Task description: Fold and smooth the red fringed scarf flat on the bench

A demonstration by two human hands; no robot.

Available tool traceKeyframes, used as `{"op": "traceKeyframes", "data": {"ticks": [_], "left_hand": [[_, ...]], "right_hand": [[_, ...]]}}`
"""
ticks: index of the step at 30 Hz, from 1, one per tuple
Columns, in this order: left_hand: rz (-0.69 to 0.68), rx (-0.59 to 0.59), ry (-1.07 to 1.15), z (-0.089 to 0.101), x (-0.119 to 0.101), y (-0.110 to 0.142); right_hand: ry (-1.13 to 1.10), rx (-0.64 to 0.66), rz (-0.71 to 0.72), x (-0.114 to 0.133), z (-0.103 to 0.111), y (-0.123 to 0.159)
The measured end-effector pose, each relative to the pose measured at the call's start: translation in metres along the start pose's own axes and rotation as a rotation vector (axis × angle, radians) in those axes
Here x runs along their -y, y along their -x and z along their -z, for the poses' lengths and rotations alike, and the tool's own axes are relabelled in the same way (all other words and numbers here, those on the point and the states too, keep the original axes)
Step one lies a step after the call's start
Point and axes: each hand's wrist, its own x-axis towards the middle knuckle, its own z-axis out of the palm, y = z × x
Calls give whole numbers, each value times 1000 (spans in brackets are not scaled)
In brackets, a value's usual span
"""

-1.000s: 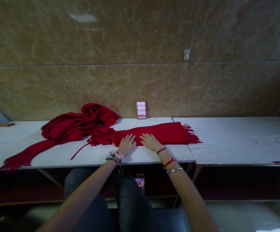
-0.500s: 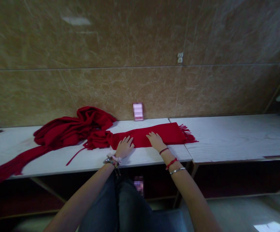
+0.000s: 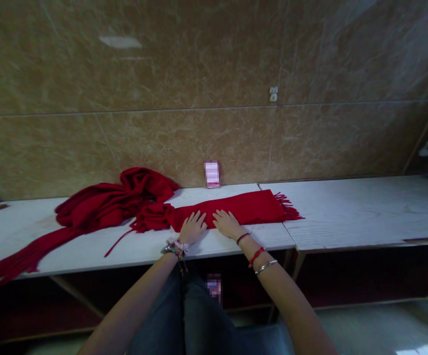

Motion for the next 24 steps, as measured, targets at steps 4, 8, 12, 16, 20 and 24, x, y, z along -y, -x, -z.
{"op": "traceKeyframes", "data": {"ticks": [4, 8, 12, 16, 20, 24], "left_hand": [[6, -20, 24, -2, 0, 0], [-7, -48, 81, -2, 0, -2], [-85, -90, 137, 0, 3, -5], [-40, -138, 143, -3, 5, -3], [-35, -165, 138, -5, 5, -2], [-37, -256, 125, 6, 21, -7]], "right_hand": [[66, 20, 69, -28, 0, 11], [113, 11, 39, -55, 15, 20], [-15, -14, 20, -50, 23, 11], [-136, -28, -54, -24, 17, -16], [-137, -21, -78, -4, 5, -35], [-115, -26, -93, 0, -4, -37]]}}
